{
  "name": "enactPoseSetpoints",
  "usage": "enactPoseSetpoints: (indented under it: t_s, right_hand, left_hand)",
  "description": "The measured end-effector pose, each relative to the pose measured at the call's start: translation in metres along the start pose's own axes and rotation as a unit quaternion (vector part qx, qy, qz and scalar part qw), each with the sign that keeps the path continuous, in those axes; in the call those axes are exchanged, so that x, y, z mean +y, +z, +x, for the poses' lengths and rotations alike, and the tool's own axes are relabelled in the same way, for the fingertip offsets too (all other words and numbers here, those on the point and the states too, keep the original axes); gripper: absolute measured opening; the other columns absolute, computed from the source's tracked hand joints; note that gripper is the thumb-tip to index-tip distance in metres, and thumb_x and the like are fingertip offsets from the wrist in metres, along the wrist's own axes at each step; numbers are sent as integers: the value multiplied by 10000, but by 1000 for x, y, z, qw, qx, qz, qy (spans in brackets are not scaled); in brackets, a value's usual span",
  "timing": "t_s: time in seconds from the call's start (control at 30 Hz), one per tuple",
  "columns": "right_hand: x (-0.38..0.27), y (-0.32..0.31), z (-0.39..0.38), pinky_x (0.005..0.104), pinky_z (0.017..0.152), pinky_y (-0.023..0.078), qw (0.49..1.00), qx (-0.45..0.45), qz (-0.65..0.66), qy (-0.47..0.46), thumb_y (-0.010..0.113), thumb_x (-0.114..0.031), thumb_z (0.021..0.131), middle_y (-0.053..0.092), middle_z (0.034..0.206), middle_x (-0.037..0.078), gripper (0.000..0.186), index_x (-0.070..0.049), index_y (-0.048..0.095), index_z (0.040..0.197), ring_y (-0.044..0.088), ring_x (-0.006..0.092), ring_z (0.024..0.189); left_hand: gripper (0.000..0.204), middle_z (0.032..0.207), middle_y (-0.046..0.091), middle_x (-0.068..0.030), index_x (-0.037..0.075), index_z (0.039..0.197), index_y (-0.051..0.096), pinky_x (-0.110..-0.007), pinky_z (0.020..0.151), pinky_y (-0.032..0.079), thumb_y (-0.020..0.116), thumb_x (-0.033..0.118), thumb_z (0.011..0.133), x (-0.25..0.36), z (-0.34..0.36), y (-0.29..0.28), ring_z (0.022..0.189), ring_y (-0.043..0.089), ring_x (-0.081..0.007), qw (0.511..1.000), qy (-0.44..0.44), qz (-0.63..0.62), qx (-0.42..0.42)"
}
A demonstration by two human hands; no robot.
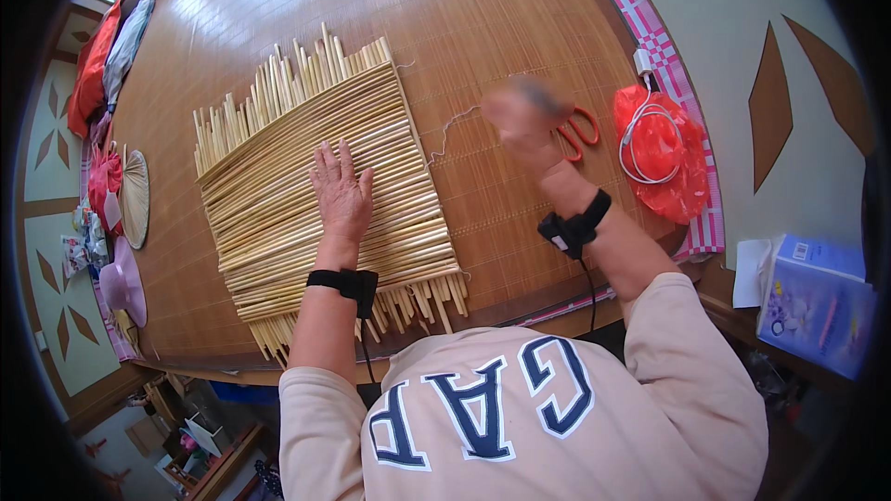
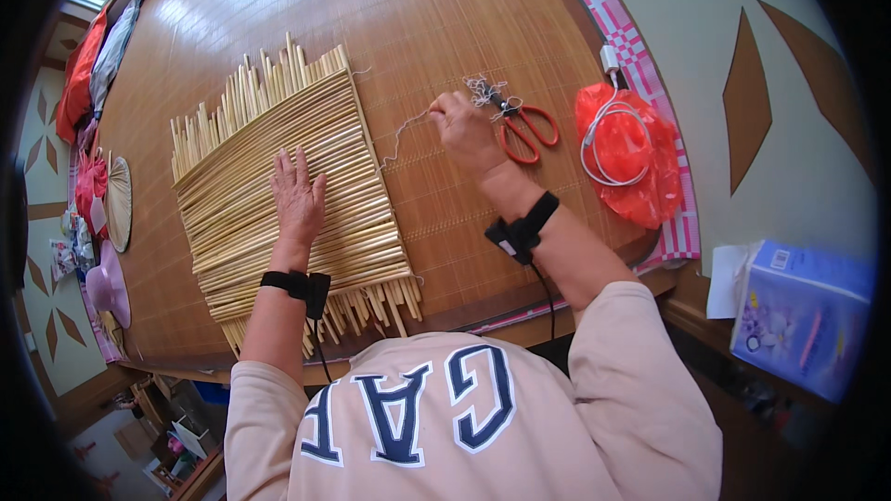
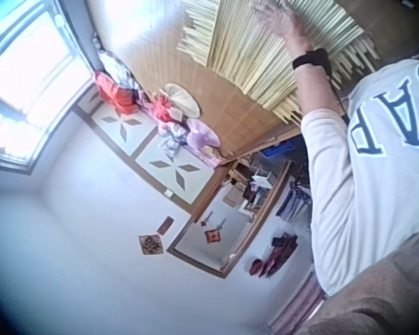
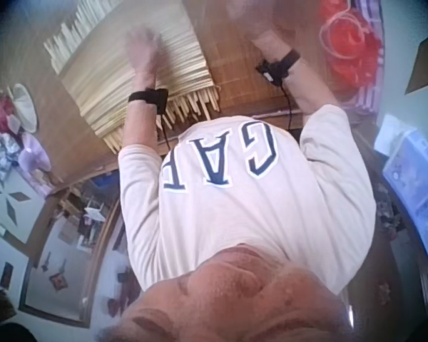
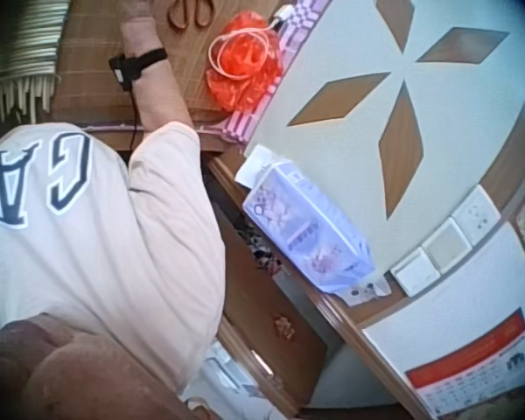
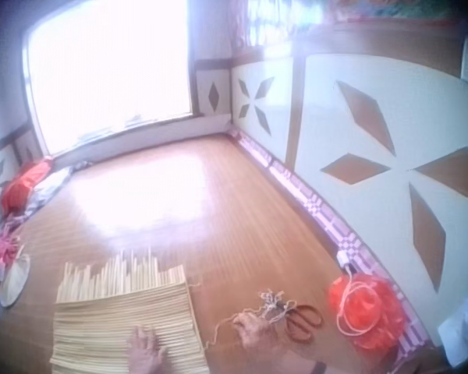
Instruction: Weaving a mat using long wooden or bamboo sticks and thread.
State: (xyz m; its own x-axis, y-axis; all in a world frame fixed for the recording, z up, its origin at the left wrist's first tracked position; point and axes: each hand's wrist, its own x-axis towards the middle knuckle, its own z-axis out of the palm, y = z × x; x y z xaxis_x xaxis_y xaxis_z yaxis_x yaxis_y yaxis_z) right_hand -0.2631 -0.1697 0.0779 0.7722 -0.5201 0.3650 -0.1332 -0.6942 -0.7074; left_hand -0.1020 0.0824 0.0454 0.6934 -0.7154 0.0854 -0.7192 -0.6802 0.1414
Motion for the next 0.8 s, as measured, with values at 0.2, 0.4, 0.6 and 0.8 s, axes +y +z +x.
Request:
enactPoseSetpoints:
  t_s: [0.2,0.4,0.6,0.8]
  right_hand:
    - [-40,60,-34,283,800,455,927,-104,316,173,455,-114,920,613,1000,104,107,-15,494,926,580,161,910]
    - [-22,90,-19,269,886,427,881,-120,407,209,401,-108,948,546,1141,105,129,-3,473,971,511,130,1034]
    - [-16,97,-20,268,893,438,843,-116,468,239,377,-98,952,529,1148,115,127,-11,459,997,518,137,1031]
    - [-16,95,-18,258,865,448,832,-109,487,242,398,-100,946,541,1130,92,123,-14,476,986,528,123,1015]
  left_hand:
    - [636,1451,123,-214,47,1403,182,-499,1079,40,359,417,916,18,-1,13,1352,73,-361,1000,-22,13,-7]
    - [633,1450,122,-218,40,1402,178,-510,1075,33,386,380,910,23,2,11,1348,71,-377,1000,-24,14,-11]
    - [648,1457,108,-205,41,1405,169,-521,1071,31,407,367,897,24,3,11,1350,60,-374,999,-22,24,-24]
    - [620,1453,146,-196,60,1403,200,-515,1068,54,410,360,902,26,2,15,1352,87,-361,999,-23,35,-4]
